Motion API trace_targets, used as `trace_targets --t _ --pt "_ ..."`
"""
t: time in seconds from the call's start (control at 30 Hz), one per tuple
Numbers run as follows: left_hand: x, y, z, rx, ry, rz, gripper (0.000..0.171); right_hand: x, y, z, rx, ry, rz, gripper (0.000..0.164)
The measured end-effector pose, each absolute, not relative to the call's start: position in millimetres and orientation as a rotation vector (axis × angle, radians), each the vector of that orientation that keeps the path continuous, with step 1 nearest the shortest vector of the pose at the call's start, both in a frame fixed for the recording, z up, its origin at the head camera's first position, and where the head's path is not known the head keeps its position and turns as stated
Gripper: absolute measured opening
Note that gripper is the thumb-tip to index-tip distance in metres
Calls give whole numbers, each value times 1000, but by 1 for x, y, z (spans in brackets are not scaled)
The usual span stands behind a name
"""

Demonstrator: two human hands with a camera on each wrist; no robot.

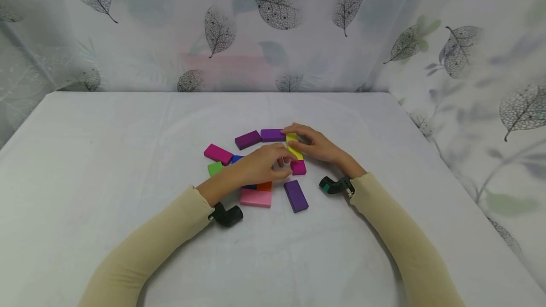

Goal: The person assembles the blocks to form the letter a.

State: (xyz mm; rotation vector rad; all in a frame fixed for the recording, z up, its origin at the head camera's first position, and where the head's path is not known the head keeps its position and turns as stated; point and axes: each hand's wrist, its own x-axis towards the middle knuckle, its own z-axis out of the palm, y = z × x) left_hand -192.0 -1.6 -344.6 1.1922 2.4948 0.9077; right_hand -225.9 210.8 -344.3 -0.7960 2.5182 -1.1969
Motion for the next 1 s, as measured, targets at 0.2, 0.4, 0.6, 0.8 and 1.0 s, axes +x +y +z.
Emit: trace_targets --t 0.2,0.4,0.6,0.8,1.0 --pt "-193 -12 -342 1156 2557 953 27 -225 209 -344 -765 2517 -1183 43" --pt "-192 -21 -343 1195 2575 947 26 -224 209 -340 -748 2535 -1149 43" --pt "-190 -30 -344 1179 2611 950 25 -224 208 -339 -739 2531 -1144 43" --pt "-190 -36 -344 1119 2644 920 27 -230 211 -346 -745 2531 -1151 44" --pt "-192 -40 -346 1131 2669 856 33 -250 220 -377 -760 2563 -1136 45"
